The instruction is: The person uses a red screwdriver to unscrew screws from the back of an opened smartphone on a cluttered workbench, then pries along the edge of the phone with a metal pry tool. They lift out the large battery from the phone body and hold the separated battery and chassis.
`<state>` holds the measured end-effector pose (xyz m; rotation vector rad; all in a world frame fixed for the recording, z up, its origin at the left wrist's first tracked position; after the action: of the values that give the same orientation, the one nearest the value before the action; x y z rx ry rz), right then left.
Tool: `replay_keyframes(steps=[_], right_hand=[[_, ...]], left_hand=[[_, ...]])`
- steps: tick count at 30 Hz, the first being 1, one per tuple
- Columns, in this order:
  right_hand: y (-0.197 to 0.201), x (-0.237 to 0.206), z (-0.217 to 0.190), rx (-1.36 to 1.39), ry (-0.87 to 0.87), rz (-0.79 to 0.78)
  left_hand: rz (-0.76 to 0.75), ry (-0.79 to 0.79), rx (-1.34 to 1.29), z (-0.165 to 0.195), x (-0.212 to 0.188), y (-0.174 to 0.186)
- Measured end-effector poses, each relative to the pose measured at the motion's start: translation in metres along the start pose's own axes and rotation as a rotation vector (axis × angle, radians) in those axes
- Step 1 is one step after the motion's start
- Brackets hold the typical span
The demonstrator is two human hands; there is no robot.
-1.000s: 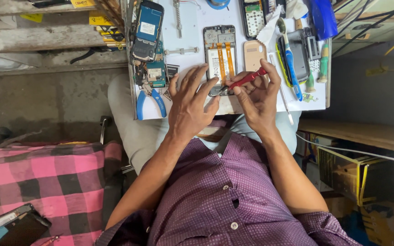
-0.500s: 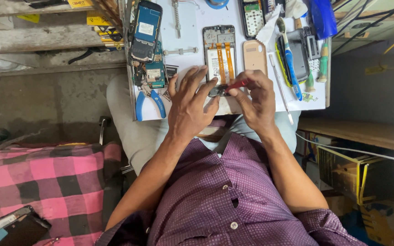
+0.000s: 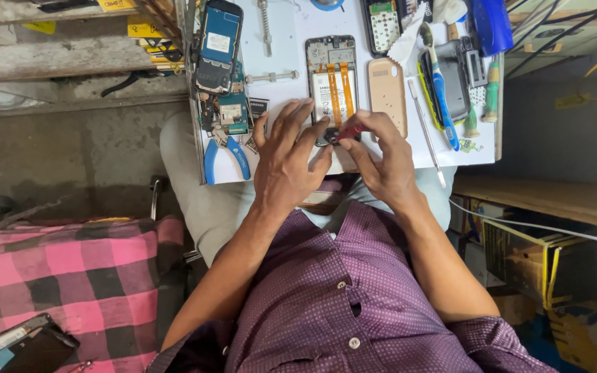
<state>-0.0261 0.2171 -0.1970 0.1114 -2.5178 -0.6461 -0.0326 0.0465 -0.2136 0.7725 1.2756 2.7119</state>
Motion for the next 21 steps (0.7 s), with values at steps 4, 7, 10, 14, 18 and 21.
replay_keyframes(steps=[4,7,10,14,18,21], right_hand=[[-0.005,-0.002,0.003,0.035,-0.057,-0.063],[-0.004,-0.004,0.009,0.142,-0.097,-0.021],[-0.002,-0.006,0.013,0.213,-0.105,0.052],[-0.001,-0.011,0.016,0.312,-0.139,0.067],[-0.005,-0.01,0.016,0.345,-0.13,0.037],[-0.006,-0.009,0.016,0.37,-0.136,0.037]], left_hand=[[0.006,0.001,-0.002,0.0,0.0,0.0],[0.01,0.005,-0.007,0.0,0.0,-0.001],[0.011,0.005,-0.014,-0.001,0.0,-0.001],[0.004,-0.001,-0.009,-0.001,0.0,-0.001],[0.006,-0.006,-0.006,-0.001,0.001,-0.001],[-0.001,-0.001,-0.005,-0.001,0.0,-0.001]])
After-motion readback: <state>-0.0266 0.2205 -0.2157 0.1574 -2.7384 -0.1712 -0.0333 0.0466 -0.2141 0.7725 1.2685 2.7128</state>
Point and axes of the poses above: each hand's wrist, its own x-axis towards the middle knuckle, its own y-axis out of the back of the hand, z = x × y, the point moved 5 cm from there along x, towards the middle knuckle, and after that the axes turned 2 degrees about z, right-handed, at the moved point
